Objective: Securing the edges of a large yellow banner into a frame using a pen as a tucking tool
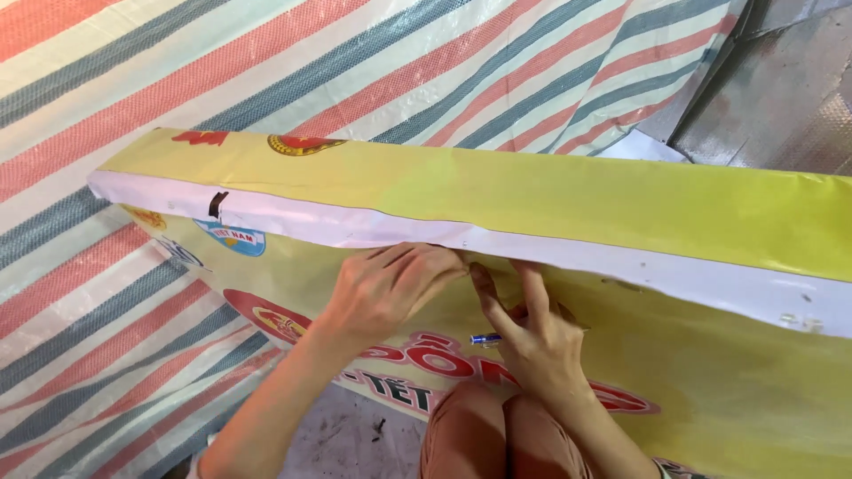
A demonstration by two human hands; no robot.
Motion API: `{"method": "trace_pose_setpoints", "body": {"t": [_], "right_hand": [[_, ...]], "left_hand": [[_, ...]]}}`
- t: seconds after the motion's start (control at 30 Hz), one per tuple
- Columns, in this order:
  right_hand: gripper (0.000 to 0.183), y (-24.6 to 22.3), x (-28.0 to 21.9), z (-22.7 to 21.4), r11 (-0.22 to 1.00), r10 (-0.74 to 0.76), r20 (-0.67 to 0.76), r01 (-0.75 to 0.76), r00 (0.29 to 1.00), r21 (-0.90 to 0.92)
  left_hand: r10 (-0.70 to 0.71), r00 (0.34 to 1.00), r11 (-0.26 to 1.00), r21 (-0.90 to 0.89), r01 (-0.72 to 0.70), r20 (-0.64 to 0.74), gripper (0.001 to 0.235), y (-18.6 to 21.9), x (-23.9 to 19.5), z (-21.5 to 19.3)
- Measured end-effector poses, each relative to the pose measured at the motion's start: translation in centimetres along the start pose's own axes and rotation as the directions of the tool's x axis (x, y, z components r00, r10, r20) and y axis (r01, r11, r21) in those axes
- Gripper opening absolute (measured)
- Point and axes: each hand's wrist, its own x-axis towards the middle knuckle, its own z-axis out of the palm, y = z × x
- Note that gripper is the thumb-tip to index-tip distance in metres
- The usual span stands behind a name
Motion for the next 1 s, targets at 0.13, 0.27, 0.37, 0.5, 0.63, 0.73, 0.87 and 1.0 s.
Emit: {"method": "trace_pose_setpoints", "body": {"t": [0.13,0.27,0.37,0.5,0.63,0.73,0.87,1.0], "right_hand": [[0.064,-0.5,0.5,-0.8,1.0,0.016,0.019,-0.017,1.0,0.01],[0.062,-0.6,0.9,-1.0,1.0,0.012,0.001,-0.012,1.0,-0.002],[0.061,-0.5,0.7,-1.0,1.0,0.01,0.026,-0.01,1.0,0.005],[0.054,-0.5,0.9,-1.1,1.0,0.009,0.008,-0.009,1.0,-0.004],[0.045,-0.8,1.2,-1.2,0.999,0.021,0.004,-0.021,1.0,0.025],[0.037,-0.9,1.0,-1.1,0.994,0.05,0.003,-0.05,0.999,0.097],[0.036,-1.1,1.4,-2.1,0.981,0.084,0.044,-0.09,0.996,0.171],[0.033,-1.5,0.7,-3.8,0.594,0.385,0.155,-0.373,0.91,0.713]], "left_hand": [[-0.076,0.995,0.994,0.068,0.081,-0.07,0.025,1.1,-0.4,0.6],[-0.154,0.983,0.988,-0.034,0.151,-0.1,0.018,0.9,0.0,1.0],[-0.193,0.975,0.979,-0.08,0.185,-0.107,0.021,0.6,0.2,1.0],[-0.219,0.974,0.961,-0.184,0.205,-0.061,0.016,0.1,0.5,1.1],[-0.236,0.97,0.954,-0.207,0.218,-0.063,0.017,0.2,0.4,1.1],[-0.275,0.961,0.929,-0.268,0.255,-0.039,0.018,-0.1,0.3,1.4],[-0.392,0.911,0.803,-0.436,0.407,0.129,0.026,-1.9,1.2,0.6],[-0.363,0.837,0.552,-0.629,0.548,0.41,0.024,-4.2,2.9,-0.1]]}}
